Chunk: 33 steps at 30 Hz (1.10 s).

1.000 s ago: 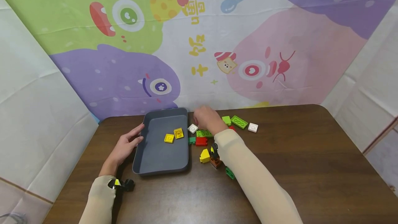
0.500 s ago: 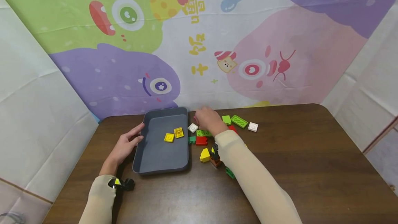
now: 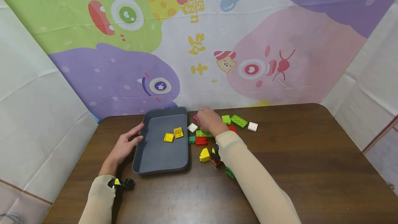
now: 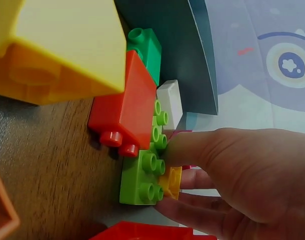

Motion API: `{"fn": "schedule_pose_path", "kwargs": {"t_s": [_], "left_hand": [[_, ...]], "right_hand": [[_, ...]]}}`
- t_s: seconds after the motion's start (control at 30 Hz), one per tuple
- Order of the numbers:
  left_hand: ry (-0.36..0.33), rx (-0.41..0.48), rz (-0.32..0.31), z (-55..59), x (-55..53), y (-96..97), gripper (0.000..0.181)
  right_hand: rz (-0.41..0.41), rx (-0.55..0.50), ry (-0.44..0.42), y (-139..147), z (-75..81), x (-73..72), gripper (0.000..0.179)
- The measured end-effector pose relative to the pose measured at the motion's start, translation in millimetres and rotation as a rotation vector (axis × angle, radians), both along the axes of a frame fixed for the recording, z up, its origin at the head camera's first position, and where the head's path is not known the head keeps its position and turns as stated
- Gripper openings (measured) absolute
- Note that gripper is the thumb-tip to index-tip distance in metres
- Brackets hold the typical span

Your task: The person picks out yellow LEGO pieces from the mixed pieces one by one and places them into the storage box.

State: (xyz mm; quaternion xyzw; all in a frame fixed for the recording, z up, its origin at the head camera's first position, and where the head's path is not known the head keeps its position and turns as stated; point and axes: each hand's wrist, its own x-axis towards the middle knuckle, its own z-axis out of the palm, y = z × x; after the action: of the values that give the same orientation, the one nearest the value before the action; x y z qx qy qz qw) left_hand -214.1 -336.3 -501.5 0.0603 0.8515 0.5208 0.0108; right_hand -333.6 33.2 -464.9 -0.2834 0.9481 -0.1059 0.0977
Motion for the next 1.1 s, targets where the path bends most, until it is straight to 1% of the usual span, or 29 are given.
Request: {"fn": "schedule_pose_path", "kwargs": {"t_s": [0.03, 0.07, 0.1, 0.13, 0.17, 0.27, 0.3, 0.37, 0.4, 0.47, 0.53, 0.57, 0.6, 0.73, 0.8, 0.87, 0.93, 0.97, 1.1], "left_hand": [[0.0, -0.004, -0.001, -0.2, -0.1, -0.2, 0.059], [0.0, -0.007, -0.002, -0.5, -0.2, -0.4, 0.059], [-0.002, -0.008, -0.002, -0.8, -0.2, -0.4, 0.059], [-0.003, -0.01, -0.001, -1.1, -0.5, -0.2, 0.059], [-0.003, -0.012, 0.0, -1.6, -0.8, -0.3, 0.059], [-0.001, -0.023, -0.006, -2.4, -1.0, -0.7, 0.06], [-0.001, -0.022, -0.005, -2.2, -0.9, -0.8, 0.059], [-0.002, -0.02, -0.008, -2.1, -0.7, -1.3, 0.059], [-0.001, -0.019, -0.01, -1.8, -0.5, -1.5, 0.059], [-0.003, -0.013, -0.01, -1.5, -0.3, -1.9, 0.059], [-0.002, -0.015, -0.015, -1.2, -0.3, -2.1, 0.059], [-0.002, -0.017, -0.018, -1.2, -0.2, -2.2, 0.059], [-0.002, -0.018, -0.018, -1.2, -0.3, -2.2, 0.059], [-0.008, -0.014, -0.016, -1.4, -0.3, -2.7, 0.059], [-0.008, -0.015, -0.014, -1.2, -0.2, -2.6, 0.059], [-0.006, -0.02, -0.016, -0.8, 0.0, -2.4, 0.059], [-0.004, -0.024, -0.017, -0.6, 0.1, -2.1, 0.059], [-0.003, -0.026, -0.016, -0.7, 0.1, -2.1, 0.059], [-0.002, -0.021, -0.012, -1.7, -0.2, -1.9, 0.059]], "right_hand": [[0.001, 0.001, -0.01, 0, -1.5, -2.0, 0.028], [0.01, -0.004, 0.005, 1, -8.8, -7.8, 0.029], [-0.001, 0.015, -0.014, -1, 1.6, -1.7, 0.028], [0.0, 0.016, -0.019, -1, -1.0, -4.3, 0.028], [0.009, 0.011, -0.001, 0, -9.4, -10.1, 0.028], [0.023, -0.002, 0.007, 2, -22.2, -20.1, 0.031], [0.02, -0.002, -0.016, 2, -21.2, -20.1, 0.031], [0.027, -0.013, 0.008, 4, -31.8, -27.0, 0.032], [0.021, -0.009, -0.011, 3, -28.7, -25.6, 0.031], [0.015, -0.004, -0.025, 2, -29.0, -25.7, 0.029], [0.012, -0.002, -0.012, 2, -28.4, -24.0, 0.028], [0.011, 0.0, -0.01, 2, -25.1, -21.2, 0.027], [0.005, 0.002, -0.023, 2, -18.4, -16.1, 0.026], [-0.001, -0.002, -0.02, 1, 3.6, 2.5, 0.023], [-0.013, 0.003, -0.045, -1, 17.3, 13.5, 0.022], [-0.013, 0.005, -0.04, -2, 21.4, 17.6, 0.021], [-0.015, 0.013, -0.042, -4, 22.6, 18.5, 0.021], [0.001, -0.007, -0.032, -2, 14.0, 11.3, 0.021], [0.003, 0.008, -0.061, -4, 8.4, 1.5, 0.018]]}}
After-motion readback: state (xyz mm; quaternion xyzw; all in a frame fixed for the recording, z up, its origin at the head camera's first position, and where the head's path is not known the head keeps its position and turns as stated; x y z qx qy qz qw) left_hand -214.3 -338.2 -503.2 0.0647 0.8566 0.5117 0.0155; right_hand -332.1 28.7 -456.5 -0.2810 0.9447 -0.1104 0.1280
